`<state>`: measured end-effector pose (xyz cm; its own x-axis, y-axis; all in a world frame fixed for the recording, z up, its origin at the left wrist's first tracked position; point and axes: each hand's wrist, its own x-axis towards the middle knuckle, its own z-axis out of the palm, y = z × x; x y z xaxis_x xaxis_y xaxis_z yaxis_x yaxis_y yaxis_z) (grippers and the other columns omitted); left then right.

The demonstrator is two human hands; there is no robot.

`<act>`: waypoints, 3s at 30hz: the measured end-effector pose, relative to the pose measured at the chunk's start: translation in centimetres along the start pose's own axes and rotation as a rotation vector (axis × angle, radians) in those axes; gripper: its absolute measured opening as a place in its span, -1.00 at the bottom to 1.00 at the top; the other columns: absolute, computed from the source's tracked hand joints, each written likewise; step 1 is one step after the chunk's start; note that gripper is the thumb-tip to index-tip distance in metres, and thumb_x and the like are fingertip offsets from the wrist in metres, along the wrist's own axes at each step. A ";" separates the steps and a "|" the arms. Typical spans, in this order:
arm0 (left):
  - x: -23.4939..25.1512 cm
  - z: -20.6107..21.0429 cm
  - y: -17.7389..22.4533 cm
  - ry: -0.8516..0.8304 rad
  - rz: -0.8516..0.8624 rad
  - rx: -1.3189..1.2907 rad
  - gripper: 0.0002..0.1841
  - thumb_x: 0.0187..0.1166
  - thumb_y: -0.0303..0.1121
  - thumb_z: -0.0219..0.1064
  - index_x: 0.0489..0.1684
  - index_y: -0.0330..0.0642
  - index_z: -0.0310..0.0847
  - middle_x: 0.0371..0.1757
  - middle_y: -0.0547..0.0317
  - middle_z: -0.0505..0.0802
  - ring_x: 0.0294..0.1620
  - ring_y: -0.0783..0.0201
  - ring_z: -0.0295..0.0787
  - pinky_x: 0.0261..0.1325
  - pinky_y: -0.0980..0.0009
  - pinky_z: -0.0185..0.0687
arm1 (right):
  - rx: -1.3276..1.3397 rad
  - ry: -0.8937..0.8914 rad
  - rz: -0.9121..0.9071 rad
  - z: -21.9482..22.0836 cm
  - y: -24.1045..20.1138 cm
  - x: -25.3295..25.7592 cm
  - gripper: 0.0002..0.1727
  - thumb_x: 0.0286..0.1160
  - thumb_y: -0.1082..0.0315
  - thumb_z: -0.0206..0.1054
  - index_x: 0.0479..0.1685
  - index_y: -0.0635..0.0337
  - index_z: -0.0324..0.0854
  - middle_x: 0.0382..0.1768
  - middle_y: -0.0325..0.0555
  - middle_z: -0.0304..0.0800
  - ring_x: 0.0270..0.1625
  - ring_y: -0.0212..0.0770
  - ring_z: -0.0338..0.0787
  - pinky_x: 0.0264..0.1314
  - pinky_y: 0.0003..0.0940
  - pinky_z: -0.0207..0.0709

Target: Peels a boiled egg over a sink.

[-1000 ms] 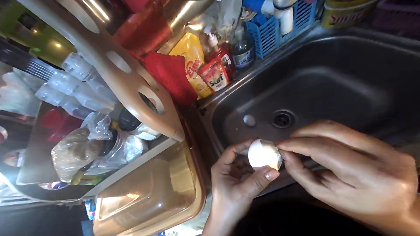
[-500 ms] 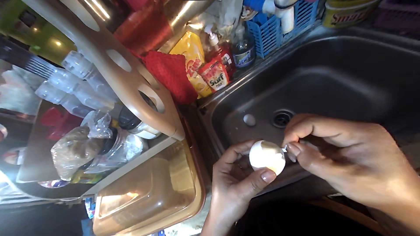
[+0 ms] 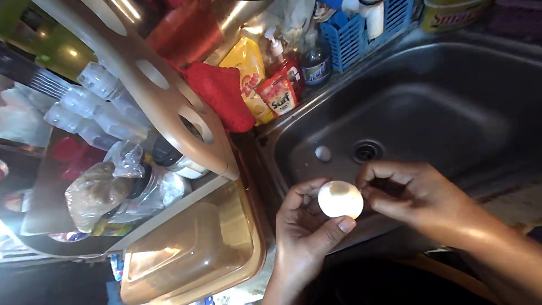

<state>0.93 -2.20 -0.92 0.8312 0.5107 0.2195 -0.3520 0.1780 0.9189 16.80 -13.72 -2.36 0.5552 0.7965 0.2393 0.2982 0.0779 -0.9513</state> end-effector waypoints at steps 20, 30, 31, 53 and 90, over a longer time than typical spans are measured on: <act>0.1 -0.1 -1.1 0.061 0.304 0.403 -0.43 0.37 -0.52 0.58 0.37 0.07 0.52 0.33 0.20 0.76 0.24 0.33 0.79 0.24 0.38 0.79 | 0.038 0.171 -0.426 1.8 -1.7 -0.3 -0.67 0.57 0.18 0.37 0.18 0.15 0.71 -0.14 -0.44 0.70 -0.16 -0.63 0.65 -0.14 -0.75 0.60; 0.1 0.2 -1.1 0.069 0.356 0.491 -0.44 0.35 -0.50 0.59 0.34 0.09 0.51 0.29 0.20 0.76 0.24 0.32 0.78 0.19 0.38 0.81 | 0.094 0.185 -0.415 2.3 -1.9 -0.7 -0.81 0.62 0.26 0.31 0.03 0.10 0.74 -0.16 -0.45 0.75 -0.15 -0.61 0.72 -0.15 -0.74 0.66; 0.1 0.2 -1.1 0.066 0.360 0.499 -0.44 0.35 -0.50 0.59 0.34 0.08 0.51 0.29 0.19 0.76 0.24 0.31 0.79 0.20 0.37 0.81 | 0.084 0.189 -0.413 2.3 -1.9 -0.7 -0.81 0.61 0.27 0.31 0.02 0.11 0.75 -0.16 -0.45 0.75 -0.16 -0.61 0.72 -0.16 -0.75 0.66; 1.8 -0.2 -1.7 0.006 0.156 0.507 -0.41 0.29 -0.65 0.51 0.37 -0.10 0.53 0.17 0.11 0.81 -0.01 0.27 0.89 0.07 0.30 0.89 | -0.431 0.255 -0.613 0.2 -0.7 0.9 -0.73 0.62 0.39 0.22 0.12 0.23 0.77 -0.23 -0.13 0.82 -0.20 -0.48 0.73 -0.12 -0.67 0.61; 11.6 2.0 -3.6 0.438 -0.243 -0.244 -0.69 0.84 -0.43 -0.05 0.40 -0.28 0.45 0.13 -0.14 0.77 -0.09 0.10 0.84 0.02 0.24 0.82 | -0.600 0.194 0.059 -8.5 -1.3 9.6 -0.66 0.71 0.19 0.34 0.29 0.16 0.75 -0.14 0.12 0.89 -0.16 0.13 0.89 -0.04 0.30 0.70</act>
<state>12.75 1.42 -1.05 0.6624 0.7237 -0.1935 -0.3055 0.4968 0.8123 28.31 -11.25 2.79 0.6977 0.6619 0.2739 0.6151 -0.3575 -0.7028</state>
